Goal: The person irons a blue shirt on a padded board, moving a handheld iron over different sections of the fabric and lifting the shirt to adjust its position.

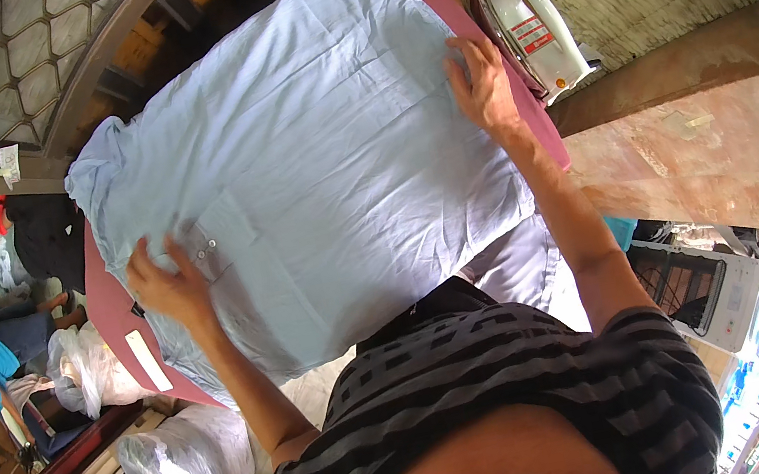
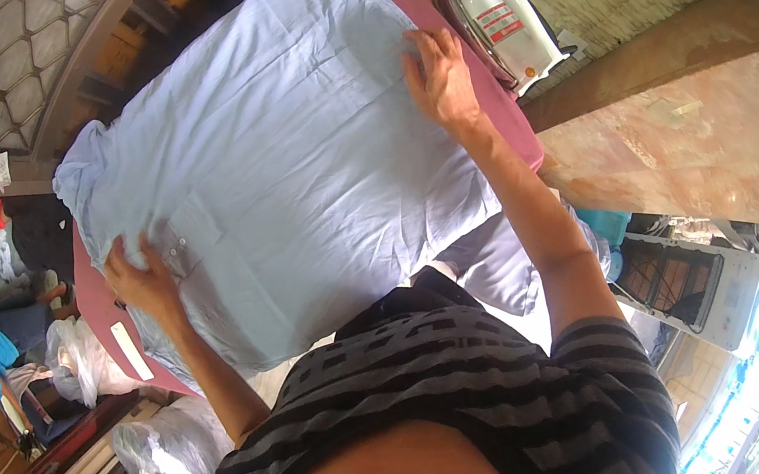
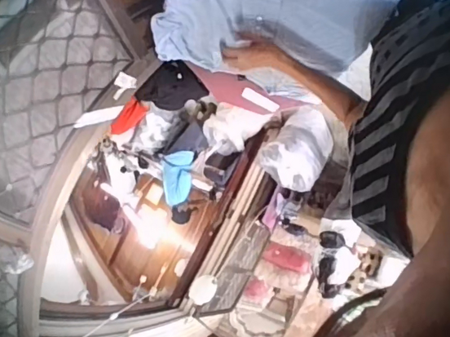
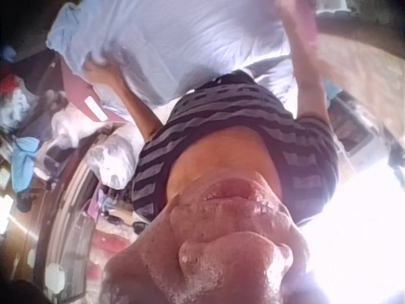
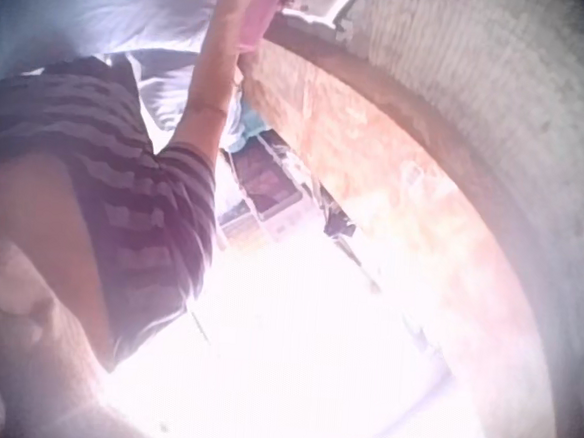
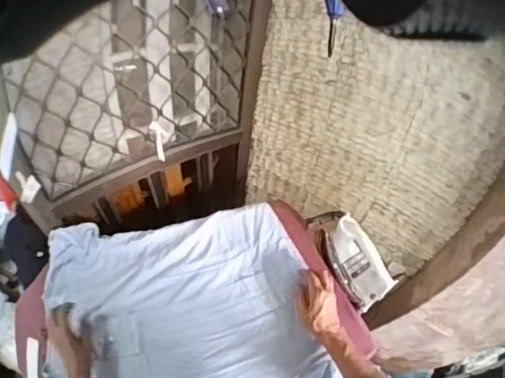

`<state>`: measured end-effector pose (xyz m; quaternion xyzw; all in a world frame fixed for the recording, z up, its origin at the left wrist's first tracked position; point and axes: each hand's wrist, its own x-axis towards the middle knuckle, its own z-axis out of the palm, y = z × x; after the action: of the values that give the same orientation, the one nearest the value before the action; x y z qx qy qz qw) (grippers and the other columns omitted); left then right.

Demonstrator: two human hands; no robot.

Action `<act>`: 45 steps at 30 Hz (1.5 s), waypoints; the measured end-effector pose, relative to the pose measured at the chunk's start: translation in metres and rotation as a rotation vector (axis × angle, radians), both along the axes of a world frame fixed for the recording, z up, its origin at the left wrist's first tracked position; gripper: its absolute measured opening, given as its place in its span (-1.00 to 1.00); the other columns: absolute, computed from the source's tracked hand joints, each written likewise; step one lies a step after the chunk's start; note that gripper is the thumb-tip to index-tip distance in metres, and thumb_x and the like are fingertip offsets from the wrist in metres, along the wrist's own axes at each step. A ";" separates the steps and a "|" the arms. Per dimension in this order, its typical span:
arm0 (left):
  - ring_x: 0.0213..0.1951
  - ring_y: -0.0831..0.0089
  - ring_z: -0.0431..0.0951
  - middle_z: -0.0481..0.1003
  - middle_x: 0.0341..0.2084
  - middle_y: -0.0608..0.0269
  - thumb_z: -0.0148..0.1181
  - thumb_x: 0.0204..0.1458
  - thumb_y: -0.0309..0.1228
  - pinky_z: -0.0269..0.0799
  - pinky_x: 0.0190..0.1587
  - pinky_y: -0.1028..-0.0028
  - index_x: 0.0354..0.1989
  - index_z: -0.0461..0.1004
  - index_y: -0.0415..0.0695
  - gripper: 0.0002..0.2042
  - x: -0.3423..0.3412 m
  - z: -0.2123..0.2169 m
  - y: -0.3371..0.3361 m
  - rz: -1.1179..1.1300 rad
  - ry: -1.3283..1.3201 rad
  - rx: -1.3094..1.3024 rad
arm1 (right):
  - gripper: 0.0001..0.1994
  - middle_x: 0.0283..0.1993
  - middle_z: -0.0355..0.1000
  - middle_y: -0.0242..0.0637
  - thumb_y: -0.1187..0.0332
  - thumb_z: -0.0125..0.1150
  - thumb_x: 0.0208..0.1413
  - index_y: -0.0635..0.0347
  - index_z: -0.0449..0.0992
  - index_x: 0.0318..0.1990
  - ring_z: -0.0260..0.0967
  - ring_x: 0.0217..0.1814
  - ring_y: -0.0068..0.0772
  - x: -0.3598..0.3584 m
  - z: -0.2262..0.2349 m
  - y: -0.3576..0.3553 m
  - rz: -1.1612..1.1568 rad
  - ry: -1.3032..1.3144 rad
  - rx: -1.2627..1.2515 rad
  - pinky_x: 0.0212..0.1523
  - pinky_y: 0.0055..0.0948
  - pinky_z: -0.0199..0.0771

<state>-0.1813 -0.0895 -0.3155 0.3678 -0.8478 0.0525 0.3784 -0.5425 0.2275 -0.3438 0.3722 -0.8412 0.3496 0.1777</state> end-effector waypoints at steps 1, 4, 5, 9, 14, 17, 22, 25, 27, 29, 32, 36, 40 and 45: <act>-0.09 0.01 0.45 0.51 -0.17 0.04 0.28 0.06 -0.31 0.32 -0.02 0.14 -0.12 0.51 -0.19 -0.72 -0.025 0.006 0.024 -0.136 0.026 0.129 | -0.67 0.01 0.38 0.02 0.40 0.20 0.09 0.27 0.45 0.02 0.32 0.06 0.14 -0.010 -0.003 -0.002 -0.030 -0.002 0.031 0.10 -0.08 0.36; 0.13 0.02 0.36 0.39 0.09 -0.02 0.26 0.07 -0.28 0.18 0.18 0.10 -0.02 0.52 -0.13 -0.67 -0.083 -0.003 0.085 -0.426 -0.040 0.298 | -0.75 -0.12 0.44 -0.01 0.36 0.22 0.10 0.25 0.46 -0.10 0.37 -0.01 0.11 -0.025 0.003 -0.012 -0.052 -0.038 0.087 0.01 -0.06 0.41; 0.20 -0.02 0.29 0.33 0.17 0.01 0.22 0.10 -0.20 0.11 0.22 0.02 0.07 0.48 -0.09 -0.61 -0.098 -0.002 0.100 -0.503 -0.090 0.300 | -0.78 -0.15 0.45 -0.02 0.36 0.21 0.10 0.24 0.46 -0.13 0.39 -0.04 0.11 -0.029 0.004 -0.015 -0.047 -0.096 0.113 -0.02 -0.05 0.42; 0.32 -0.03 0.16 0.21 0.29 0.09 0.16 0.15 -0.13 0.01 0.26 -0.08 0.19 0.39 -0.05 -0.53 -0.141 -0.012 0.135 -0.511 -0.241 0.286 | -0.86 -0.28 0.48 -0.05 0.38 0.19 0.13 0.25 0.45 -0.23 0.46 -0.22 0.10 -0.045 0.001 -0.016 -0.051 -0.064 0.052 -0.19 -0.07 0.46; 0.36 -0.04 0.10 0.16 0.33 0.12 0.13 0.15 -0.09 -0.04 0.27 -0.13 0.22 0.36 -0.02 -0.51 -0.178 -0.012 0.151 -0.535 -0.290 0.281 | -0.89 -0.25 0.48 -0.04 0.43 0.16 0.14 0.21 0.45 -0.20 0.45 -0.21 0.14 -0.058 -0.001 -0.011 -0.088 -0.047 0.042 -0.19 -0.05 0.46; 0.37 -0.04 0.09 0.15 0.34 0.12 0.12 0.16 -0.08 -0.05 0.27 -0.16 0.24 0.35 0.00 -0.50 -0.199 -0.012 0.157 -0.594 -0.262 0.274 | -0.83 -0.13 0.44 -0.04 0.47 0.13 0.10 0.17 0.47 -0.14 0.41 -0.13 0.13 -0.046 -0.001 -0.007 -0.027 0.032 0.049 -0.10 -0.05 0.46; 0.38 -0.01 0.08 0.13 0.38 0.19 0.11 0.13 -0.02 -0.05 0.27 -0.17 0.27 0.34 0.10 -0.47 -0.238 -0.022 0.163 -0.667 -0.295 0.165 | -0.69 -0.03 0.41 -0.11 0.59 0.11 -0.04 0.14 0.55 -0.10 0.37 -0.05 0.04 -0.036 0.003 0.007 0.015 0.073 0.134 0.04 -0.13 0.43; 0.39 0.02 0.07 0.13 0.38 0.22 0.10 0.13 -0.01 -0.06 0.28 -0.15 0.28 0.33 0.14 -0.46 -0.241 -0.027 0.163 -0.674 -0.302 0.163 | -0.72 0.00 0.42 -0.15 0.54 0.17 0.00 0.18 0.55 -0.08 0.37 0.00 0.00 -0.053 0.031 0.025 0.128 0.034 0.140 0.05 -0.18 0.43; 0.39 0.02 0.07 0.13 0.39 0.23 0.10 0.13 0.00 -0.07 0.29 -0.15 0.29 0.33 0.15 -0.46 -0.236 -0.026 0.160 -0.660 -0.314 0.167 | -0.73 0.02 0.42 -0.16 0.45 0.22 0.04 0.20 0.54 -0.06 0.38 0.02 -0.02 -0.061 0.073 0.044 0.077 0.122 0.160 0.07 -0.19 0.41; 0.39 0.02 0.06 0.14 0.38 0.23 0.11 0.12 0.00 -0.07 0.29 -0.15 0.29 0.32 0.16 -0.45 -0.235 -0.021 0.160 -0.651 -0.330 0.162 | -0.69 0.07 0.41 -0.13 0.34 0.26 0.08 0.20 0.52 -0.02 0.37 0.06 -0.04 -0.080 0.093 0.075 -0.104 0.305 0.262 0.11 -0.16 0.36; 0.40 0.06 0.06 0.13 0.39 0.26 0.10 0.13 -0.01 -0.09 0.30 -0.15 0.30 0.31 0.16 -0.45 -0.247 -0.014 0.160 -0.726 -0.300 0.182 | -0.64 -0.15 0.49 -0.04 0.23 0.26 0.13 0.26 0.49 0.00 0.46 -0.14 -0.07 -0.111 0.088 0.099 -0.177 0.164 0.312 -0.06 -0.22 0.44; 0.40 0.12 0.07 0.12 0.38 0.30 0.11 0.14 -0.03 -0.10 0.32 -0.14 0.26 0.33 0.14 -0.48 -0.261 -0.015 0.166 -0.823 -0.296 0.181 | -0.61 -0.59 0.44 -0.21 0.11 0.22 0.17 0.35 0.51 -0.14 0.42 -0.54 -0.28 -0.139 0.087 0.087 -0.035 -0.408 0.210 -0.41 -0.35 0.42; 0.39 0.13 0.08 0.13 0.37 0.30 0.09 0.17 -0.06 -0.06 0.32 -0.10 0.24 0.34 0.07 -0.52 -0.261 -0.024 0.165 -0.825 -0.308 0.170 | -0.56 -0.63 0.35 -0.35 0.00 0.23 0.16 0.32 0.53 -0.30 0.29 -0.58 -0.54 -0.138 0.097 0.075 -0.105 -0.709 0.182 -0.52 -0.40 0.32; 0.39 0.12 0.09 0.13 0.36 0.22 0.02 0.21 -0.10 -0.02 0.31 -0.09 0.25 0.32 -0.09 -0.50 -0.256 -0.029 0.160 -0.748 -0.189 0.234 | -0.54 -0.61 0.39 -0.30 -0.02 0.23 0.17 0.32 0.54 -0.31 0.31 -0.61 -0.50 -0.088 0.149 0.075 -0.135 -0.643 0.262 -0.54 -0.39 0.34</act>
<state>-0.4376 0.0703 -0.3441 0.0681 -0.9545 -0.1523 0.2473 -0.6309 0.3024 -0.1945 0.2063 -0.9146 0.3253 -0.1229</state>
